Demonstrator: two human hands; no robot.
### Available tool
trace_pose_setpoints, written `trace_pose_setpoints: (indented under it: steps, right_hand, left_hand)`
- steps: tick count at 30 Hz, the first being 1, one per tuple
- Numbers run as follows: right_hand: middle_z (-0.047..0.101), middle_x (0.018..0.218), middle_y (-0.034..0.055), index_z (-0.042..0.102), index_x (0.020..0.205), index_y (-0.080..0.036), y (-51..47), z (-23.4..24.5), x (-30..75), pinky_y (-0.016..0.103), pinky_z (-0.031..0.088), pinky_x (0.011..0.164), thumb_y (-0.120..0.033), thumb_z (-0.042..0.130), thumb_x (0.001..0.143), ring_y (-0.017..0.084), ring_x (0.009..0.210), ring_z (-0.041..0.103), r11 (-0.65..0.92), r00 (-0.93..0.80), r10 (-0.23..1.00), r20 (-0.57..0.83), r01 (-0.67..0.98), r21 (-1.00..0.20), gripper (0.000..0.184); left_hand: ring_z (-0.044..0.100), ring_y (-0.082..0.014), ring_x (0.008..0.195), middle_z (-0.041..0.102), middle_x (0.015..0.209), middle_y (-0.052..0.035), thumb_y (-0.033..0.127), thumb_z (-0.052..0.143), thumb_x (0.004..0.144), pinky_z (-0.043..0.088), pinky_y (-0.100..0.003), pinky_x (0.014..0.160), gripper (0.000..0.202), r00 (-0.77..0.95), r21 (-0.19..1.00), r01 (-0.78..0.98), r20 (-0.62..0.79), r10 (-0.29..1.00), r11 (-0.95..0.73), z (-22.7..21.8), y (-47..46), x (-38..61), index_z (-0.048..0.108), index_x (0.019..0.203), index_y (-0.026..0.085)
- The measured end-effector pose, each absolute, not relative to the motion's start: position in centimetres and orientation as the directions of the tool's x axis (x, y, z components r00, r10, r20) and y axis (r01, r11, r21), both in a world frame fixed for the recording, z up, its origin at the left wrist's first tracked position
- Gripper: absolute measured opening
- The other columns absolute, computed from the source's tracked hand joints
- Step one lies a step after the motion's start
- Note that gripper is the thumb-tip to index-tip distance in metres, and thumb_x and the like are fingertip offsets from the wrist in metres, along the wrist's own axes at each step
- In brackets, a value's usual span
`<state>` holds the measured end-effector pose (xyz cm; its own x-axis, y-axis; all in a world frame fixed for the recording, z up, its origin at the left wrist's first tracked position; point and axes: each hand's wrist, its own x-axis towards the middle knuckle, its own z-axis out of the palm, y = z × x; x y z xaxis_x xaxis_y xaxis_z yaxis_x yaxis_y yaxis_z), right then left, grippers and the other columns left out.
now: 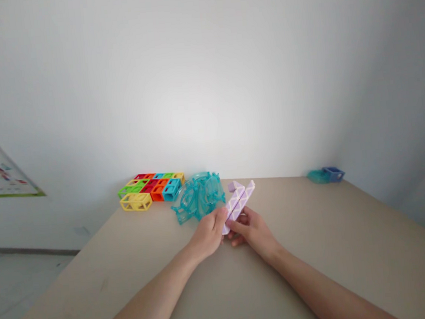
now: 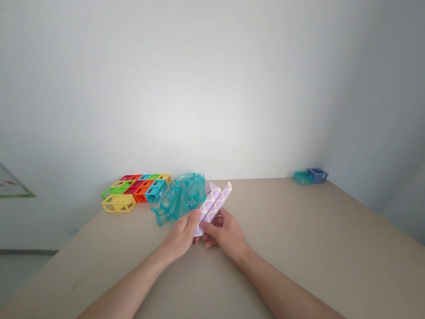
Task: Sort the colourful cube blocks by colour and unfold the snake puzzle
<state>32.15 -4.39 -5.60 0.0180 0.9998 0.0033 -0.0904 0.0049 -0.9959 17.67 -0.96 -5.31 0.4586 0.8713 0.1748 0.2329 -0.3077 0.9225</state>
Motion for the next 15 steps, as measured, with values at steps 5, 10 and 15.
trace_pose_setpoints:
  steps: [5, 10, 15]
  right_hand:
    - [0.064, 0.065, 0.0008, 0.057, 0.094, -0.014, -4.4, -5.3, 32.1, 0.024, 0.055, 0.049, -0.031, 0.075, 0.071, 0.012, 0.053, 0.062, -0.057, -0.058, 0.997, -0.046, -0.214, -0.975, 0.034]
    - [0.064, 0.061, 0.0015, 0.063, 0.087, -0.011, -4.6, -4.7, 32.2, 0.021, 0.055, 0.05, -0.027, 0.073, 0.072, 0.01, 0.05, 0.061, -0.119, -0.124, 0.989, -0.084, -0.304, -0.945, 0.024]
    - [0.063, 0.057, 0.0019, 0.066, 0.074, -0.009, -4.7, -4.6, 31.9, 0.019, 0.054, 0.044, -0.026, 0.07, 0.072, 0.01, 0.046, 0.059, -0.204, -0.107, 0.978, -0.177, -0.355, -0.913, 0.018]
  left_hand:
    - [0.047, -0.013, 0.055, 0.05, 0.06, 0.0022, 0.051, 0.025, 0.096, 0.038, -0.025, 0.057, 0.047, 0.409, 0.853, 0.278, 0.311, 0.858, -0.442, -4.9, -1.3, 17.6, 0.049, 0.074, 0.018]
    - [0.047, -0.0137, 0.063, 0.052, 0.067, 0.0008, 0.046, 0.023, 0.098, 0.037, -0.026, 0.063, 0.046, 0.388, 0.81, 0.274, 0.4, 0.83, -0.519, -4.7, -1.5, 17.6, 0.05, 0.074, 0.017]
    - [0.05, -0.0154, 0.068, 0.057, 0.071, -0.002, 0.043, 0.023, 0.098, 0.038, -0.028, 0.066, 0.047, 0.37, 0.787, 0.267, 0.45, 0.813, -0.557, -4.3, -1.7, 17.6, 0.055, 0.076, 0.016]
